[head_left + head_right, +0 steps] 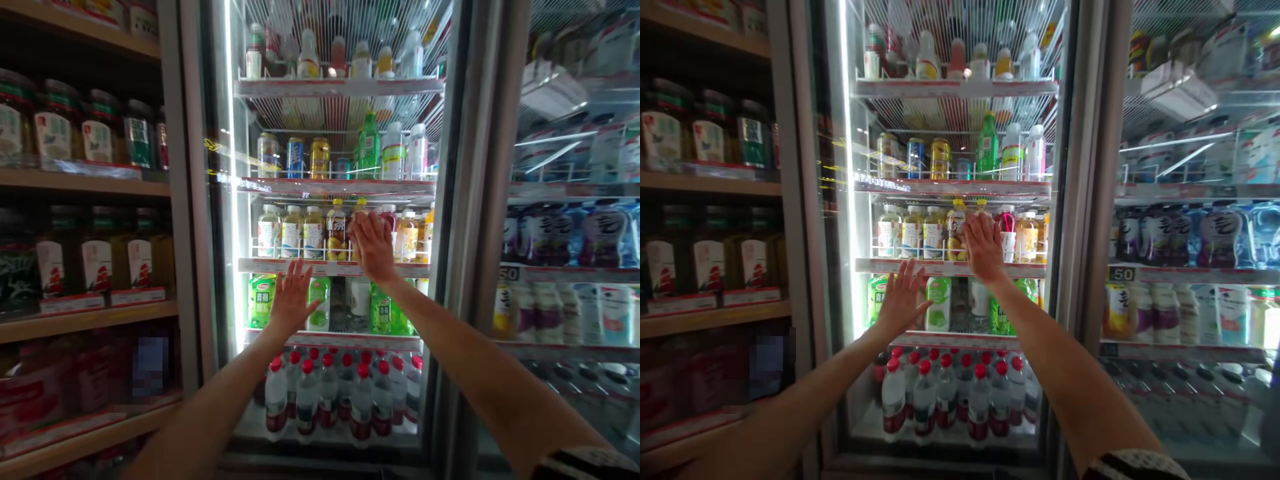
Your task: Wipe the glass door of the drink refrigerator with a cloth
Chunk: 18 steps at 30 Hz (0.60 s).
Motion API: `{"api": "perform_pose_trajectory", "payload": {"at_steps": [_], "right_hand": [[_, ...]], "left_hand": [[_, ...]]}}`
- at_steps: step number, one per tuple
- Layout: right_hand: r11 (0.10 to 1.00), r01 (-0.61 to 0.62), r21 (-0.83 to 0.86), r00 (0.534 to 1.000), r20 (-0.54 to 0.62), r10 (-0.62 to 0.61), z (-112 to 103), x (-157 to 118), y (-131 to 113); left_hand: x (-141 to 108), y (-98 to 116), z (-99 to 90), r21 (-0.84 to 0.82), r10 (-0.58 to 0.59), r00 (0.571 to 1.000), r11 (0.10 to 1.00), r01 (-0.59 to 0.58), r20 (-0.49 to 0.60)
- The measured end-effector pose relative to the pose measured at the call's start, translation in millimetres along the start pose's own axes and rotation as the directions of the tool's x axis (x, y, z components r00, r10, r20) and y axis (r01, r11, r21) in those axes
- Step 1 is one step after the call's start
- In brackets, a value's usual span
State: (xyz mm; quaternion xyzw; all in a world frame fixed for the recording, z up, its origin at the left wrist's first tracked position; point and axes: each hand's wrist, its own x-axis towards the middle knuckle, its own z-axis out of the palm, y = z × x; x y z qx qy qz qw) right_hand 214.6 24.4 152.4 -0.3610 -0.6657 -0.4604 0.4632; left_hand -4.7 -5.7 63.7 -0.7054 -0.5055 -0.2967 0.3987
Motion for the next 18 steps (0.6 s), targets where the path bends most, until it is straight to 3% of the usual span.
{"api": "perform_pose_trajectory", "payload": {"at_steps": [2, 4, 6, 8, 10, 12, 13, 15, 18], "right_hand": [[0.984, 0.173, 0.046, 0.980, 0.093, -0.177, 0, -18, -12], [0.936, 0.337, 0.097, 0.922, 0.168, -0.349, 1, -36, -22], [0.901, 0.418, 0.114, 0.882, 0.185, -0.433, 2, -40, -24], [0.928, 0.364, 0.081, 0.919, 0.134, -0.372, 5, -28, -22], [0.979, 0.198, 0.037, 0.979, 0.041, -0.200, 10, -10, -20], [0.998, 0.056, 0.018, 0.998, -0.030, -0.055, 15, 1, -24], [0.999, 0.042, 0.017, 0.998, -0.039, -0.041, 17, 2, -29], [0.990, 0.142, 0.027, 0.990, 0.002, -0.142, 20, -9, -42], [0.930, 0.359, 0.073, 0.926, 0.097, -0.365, 21, -33, -57]], "left_hand": [[-2, -6, -1.3, -0.007, 0.037, 0.999, 0.999, -0.037, 0.006], [-2, -17, -3.7, -0.009, 0.063, 0.998, 0.998, -0.063, -0.002], [0, -32, -7.3, 0.004, 0.007, 0.999, 1.000, -0.006, -0.038], [3, -45, -11.4, 0.018, -0.076, 0.994, 0.997, 0.078, -0.073], [7, -54, -14.7, 0.023, -0.107, 0.992, 0.994, 0.109, -0.073], [8, -58, -15.5, 0.019, -0.111, 0.992, 0.994, 0.112, -0.061], [7, -58, -15.0, 0.015, -0.120, 0.991, 0.992, 0.122, -0.060], [4, -57, -12.7, 0.005, -0.144, 0.987, 0.989, 0.145, -0.067], [0, -59, -9.2, -0.009, -0.136, 0.987, 0.991, 0.136, -0.081]]}}
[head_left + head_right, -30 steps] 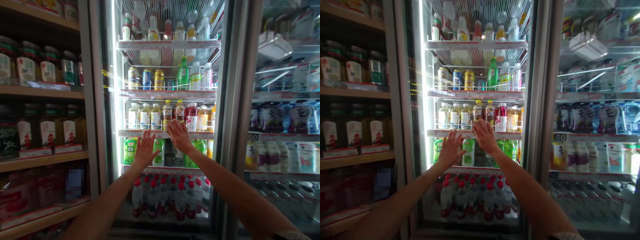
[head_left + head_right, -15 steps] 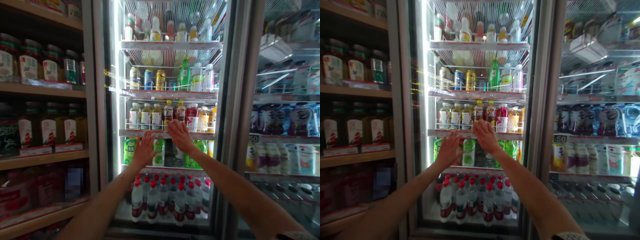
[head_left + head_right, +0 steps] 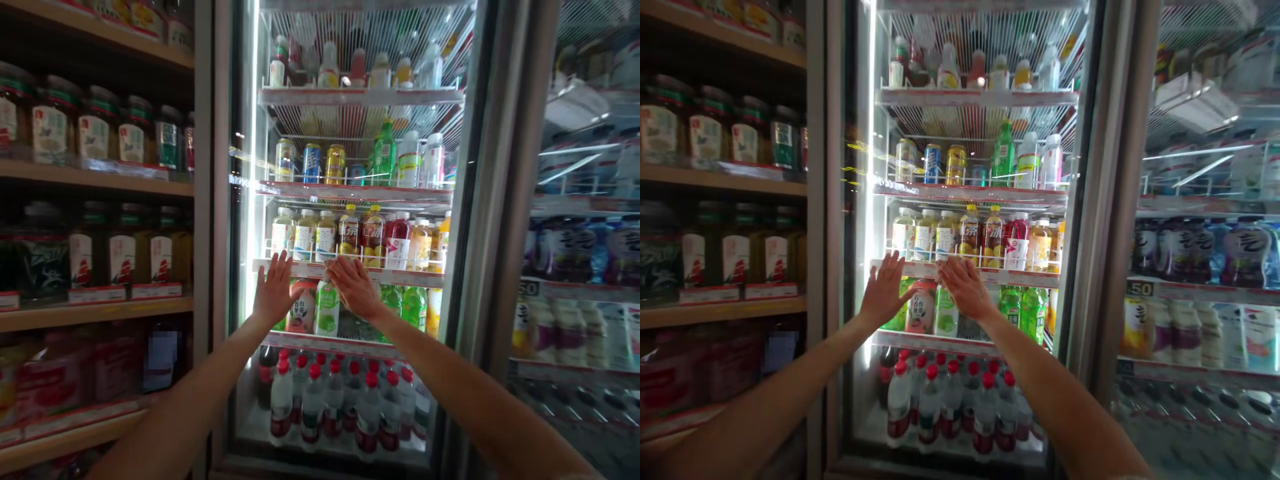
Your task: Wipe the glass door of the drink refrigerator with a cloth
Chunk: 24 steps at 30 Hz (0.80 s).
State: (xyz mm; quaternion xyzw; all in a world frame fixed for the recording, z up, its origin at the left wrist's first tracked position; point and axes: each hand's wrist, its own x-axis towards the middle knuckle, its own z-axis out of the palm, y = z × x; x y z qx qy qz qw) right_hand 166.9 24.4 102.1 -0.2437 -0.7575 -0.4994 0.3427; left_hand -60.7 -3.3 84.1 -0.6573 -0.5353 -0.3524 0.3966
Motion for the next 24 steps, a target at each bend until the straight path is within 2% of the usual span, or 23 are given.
{"api": "perform_pose_trajectory", "payload": {"at_steps": [2, 3, 5, 8, 10, 12, 15, 17, 20, 21, 22, 24], "right_hand": [[0.998, 0.059, 0.017, 0.998, 0.020, -0.059, 1, -2, -3], [0.999, 0.033, 0.016, 0.999, 0.002, -0.033, 1, 2, 0], [0.995, -0.096, 0.008, 0.993, -0.067, 0.096, 1, 16, 9], [0.961, -0.275, 0.010, 0.950, -0.150, 0.273, 1, 32, 15], [0.970, -0.243, 0.026, 0.963, -0.110, 0.244, 3, 29, 7], [0.991, -0.120, 0.059, 0.992, -0.026, 0.122, 4, 18, -6], [0.993, 0.041, 0.106, 0.997, 0.054, -0.047, 4, 12, -16], [0.996, -0.004, 0.085, 1.000, 0.012, 0.003, 3, 25, -10], [0.974, -0.223, 0.041, 0.968, -0.109, 0.226, 2, 56, 5], [0.964, -0.263, 0.038, 0.957, -0.120, 0.266, 2, 63, 7], [0.962, -0.268, 0.040, 0.956, -0.113, 0.271, 4, 67, 5], [0.982, -0.180, 0.057, 0.981, -0.063, 0.184, 9, 63, -6]], "left_hand": [[0, -4, 0.4, 0.001, 0.030, 1.000, 1.000, -0.030, -0.004], [1, -6, 0.0, 0.005, 0.043, 0.999, 0.999, -0.043, 0.000], [3, -10, -1.8, 0.009, 0.037, 0.999, 0.999, -0.037, 0.004], [8, -13, -4.7, -0.002, -0.021, 1.000, 1.000, 0.021, 0.003], [10, -14, -6.4, -0.006, -0.038, 0.999, 0.999, 0.038, 0.010], [10, -14, -8.3, 0.000, -0.029, 0.999, 1.000, 0.029, 0.022], [11, -17, -12.5, 0.018, 0.000, 0.999, 1.000, 0.000, 0.038], [11, -20, -15.8, 0.036, 0.008, 0.998, 0.999, -0.010, 0.055], [11, -26, -20.0, 0.058, -0.016, 0.997, 0.998, 0.012, 0.078], [11, -28, -21.1, 0.062, -0.019, 0.996, 0.998, 0.014, 0.084], [11, -30, -22.1, 0.064, -0.015, 0.996, 0.998, 0.009, 0.091], [12, -34, -24.3, 0.070, 0.010, 0.995, 0.997, -0.018, 0.104]]}}
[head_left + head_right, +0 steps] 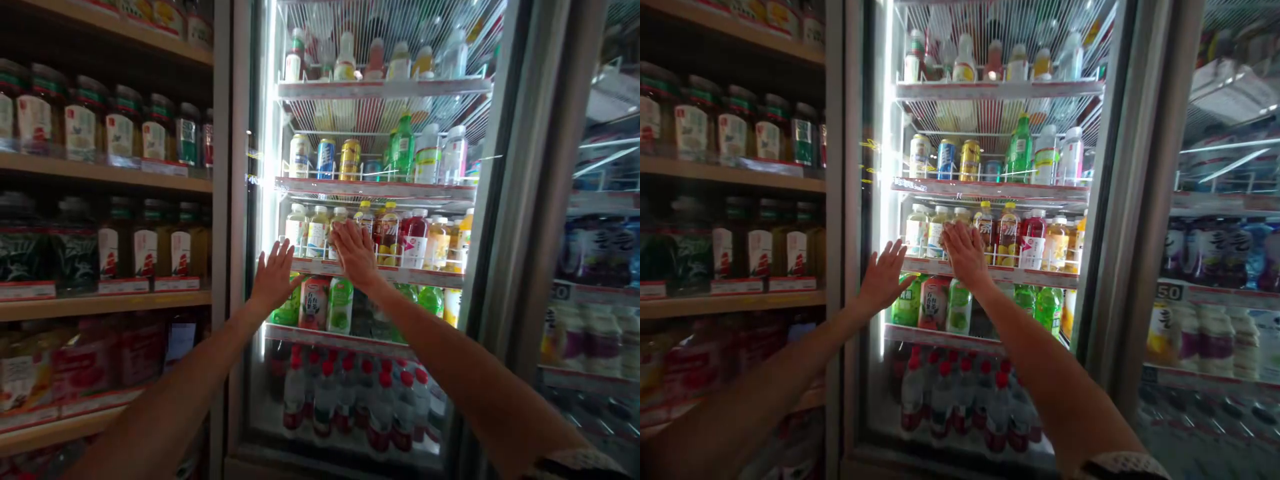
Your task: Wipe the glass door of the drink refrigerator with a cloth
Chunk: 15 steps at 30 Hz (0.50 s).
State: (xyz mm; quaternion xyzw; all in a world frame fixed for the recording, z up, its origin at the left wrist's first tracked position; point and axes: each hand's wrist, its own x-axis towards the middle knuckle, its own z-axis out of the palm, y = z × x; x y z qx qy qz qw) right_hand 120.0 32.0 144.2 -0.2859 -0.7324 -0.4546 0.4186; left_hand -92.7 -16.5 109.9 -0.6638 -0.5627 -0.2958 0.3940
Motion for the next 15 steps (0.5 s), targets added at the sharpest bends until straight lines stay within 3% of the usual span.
{"api": "perform_pose_trajectory", "payload": {"at_steps": [3, 5, 11, 13, 15], "right_hand": [[0.978, 0.199, 0.055, 0.977, 0.073, -0.203, 7, -22, -19], [0.963, 0.258, 0.076, 0.961, 0.082, -0.263, 11, -25, -26], [0.998, 0.014, 0.059, 1.000, -0.008, -0.013, 15, 11, -27], [0.995, 0.073, 0.074, 0.997, 0.016, -0.074, 17, 9, -33], [0.971, 0.214, 0.110, 0.973, 0.063, -0.222, 19, 3, -41]], "left_hand": [[7, -5, -5.7, 0.020, 0.030, 1.000, 0.999, -0.030, 0.004], [16, -9, -10.7, 0.038, 0.040, 0.999, 0.998, -0.040, -0.004], [34, -22, -16.0, 0.081, 0.112, 0.994, 0.991, -0.111, -0.009], [33, -26, -13.5, 0.086, 0.127, 0.992, 0.988, -0.126, -0.001], [30, -30, -10.9, 0.088, 0.136, 0.991, 0.987, -0.137, 0.008]]}}
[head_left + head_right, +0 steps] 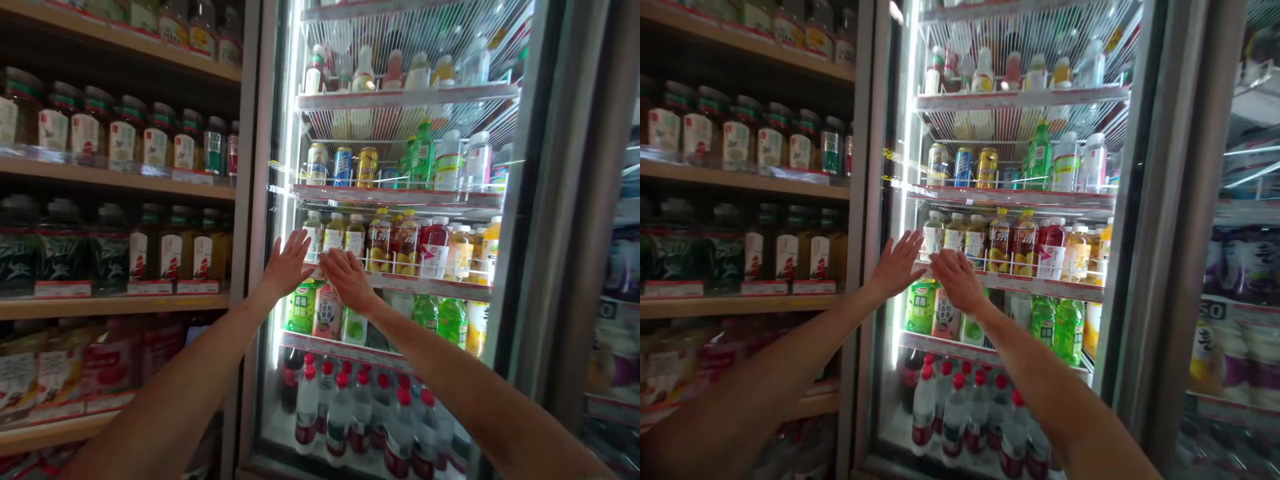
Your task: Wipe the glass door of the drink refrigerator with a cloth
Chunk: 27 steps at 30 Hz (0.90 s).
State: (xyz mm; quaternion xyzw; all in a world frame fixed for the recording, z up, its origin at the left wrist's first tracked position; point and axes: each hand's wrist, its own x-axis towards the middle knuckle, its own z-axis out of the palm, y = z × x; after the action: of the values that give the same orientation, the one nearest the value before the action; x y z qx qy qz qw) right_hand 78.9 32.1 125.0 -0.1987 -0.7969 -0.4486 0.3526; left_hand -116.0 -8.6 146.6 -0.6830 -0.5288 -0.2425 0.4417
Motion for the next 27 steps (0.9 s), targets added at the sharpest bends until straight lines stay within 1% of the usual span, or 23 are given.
{"api": "perform_pose_trajectory", "payload": {"at_steps": [1, 2, 3, 4, 7, 8, 9, 10, 11, 14, 15, 16, 17, 19, 21, 22, 23, 24, 25, 27], "right_hand": [[0.998, 0.065, 0.014, 0.998, 0.024, -0.066, 1, 0, -3], [0.994, 0.103, 0.020, 0.994, 0.035, -0.104, 2, 2, -3], [0.994, 0.106, 0.017, 0.994, 0.032, -0.107, 2, 8, -2], [0.997, 0.076, 0.008, 0.997, 0.017, -0.076, 2, 16, 1], [0.996, -0.090, -0.016, 0.994, -0.057, 0.089, 1, 45, 8], [0.992, -0.128, -0.015, 0.989, -0.073, 0.127, 2, 51, 7], [0.990, -0.139, -0.011, 0.987, -0.077, 0.138, 4, 53, 4], [0.993, -0.122, -0.005, 0.990, -0.069, 0.121, 7, 52, -2], [0.997, -0.078, 0.004, 0.996, -0.050, 0.078, 10, 48, -9], [0.994, 0.106, 0.040, 0.994, 0.017, -0.106, 19, 36, -28], [0.989, 0.140, 0.049, 0.990, 0.027, -0.141, 21, 37, -30], [0.988, 0.146, 0.053, 0.989, 0.025, -0.147, 23, 41, -30], [0.991, 0.121, 0.052, 0.992, 0.013, -0.122, 23, 47, -28], [0.999, 0.010, 0.046, 1.000, -0.028, -0.009, 23, 64, -24], [0.993, -0.108, 0.045, 0.991, -0.069, 0.111, 23, 76, -23], [0.991, -0.128, 0.048, 0.988, -0.078, 0.131, 23, 77, -26], [0.993, -0.109, 0.053, 0.991, -0.075, 0.113, 24, 76, -30], [0.996, -0.059, 0.059, 0.996, -0.063, 0.063, 25, 74, -36], [0.998, 0.010, 0.067, 0.999, -0.043, -0.007, 27, 70, -42], [0.988, 0.134, 0.081, 0.991, -0.005, -0.134, 31, 69, -51]], "left_hand": [[-2, -2, 1.1, 0.001, 0.003, 1.000, 1.000, -0.003, 0.006], [-3, -5, 1.8, 0.002, 0.001, 1.000, 1.000, -0.001, 0.010], [-5, -7, 2.2, 0.004, -0.005, 1.000, 1.000, 0.005, 0.013], [-7, -11, 2.4, 0.008, -0.018, 1.000, 1.000, 0.017, 0.015], [-11, -22, 2.1, 0.022, -0.053, 0.998, 0.998, 0.052, 0.037], [-13, -25, 1.9, 0.028, -0.056, 0.997, 0.998, 0.054, 0.049], [-14, -29, 1.6, 0.032, -0.051, 0.997, 0.998, 0.049, 0.060], [-16, -32, 1.3, 0.036, -0.042, 0.997, 0.999, 0.039, 0.069], [-17, -35, 0.9, 0.039, -0.033, 0.997, 0.999, 0.031, 0.073], [-20, -44, -1.7, 0.045, -0.014, 0.997, 0.999, 0.011, 0.082], [-20, -46, -2.9, 0.049, -0.014, 0.996, 0.999, 0.010, 0.086], [-20, -49, -4.3, 0.055, -0.019, 0.996, 0.998, 0.014, 0.089], [-20, -52, -5.6, 0.064, -0.028, 0.996, 0.998, 0.022, 0.089], [-19, -58, -7.8, 0.084, -0.044, 0.995, 0.996, 0.037, 0.085], [-20, -64, -9.5, 0.099, -0.054, 0.995, 0.994, 0.046, 0.078], [-20, -67, -10.2, 0.105, -0.054, 0.996, 0.993, 0.046, 0.076], [-21, -70, -11.0, 0.109, -0.053, 0.996, 0.993, 0.045, 0.074], [-23, -74, -11.8, 0.115, -0.058, 0.996, 0.992, 0.049, 0.072], [-25, -77, -12.8, 0.124, -0.067, 0.995, 0.991, 0.058, 0.068], [-29, -84, -15.4, 0.143, -0.079, 0.995, 0.987, 0.070, 0.061]]}}
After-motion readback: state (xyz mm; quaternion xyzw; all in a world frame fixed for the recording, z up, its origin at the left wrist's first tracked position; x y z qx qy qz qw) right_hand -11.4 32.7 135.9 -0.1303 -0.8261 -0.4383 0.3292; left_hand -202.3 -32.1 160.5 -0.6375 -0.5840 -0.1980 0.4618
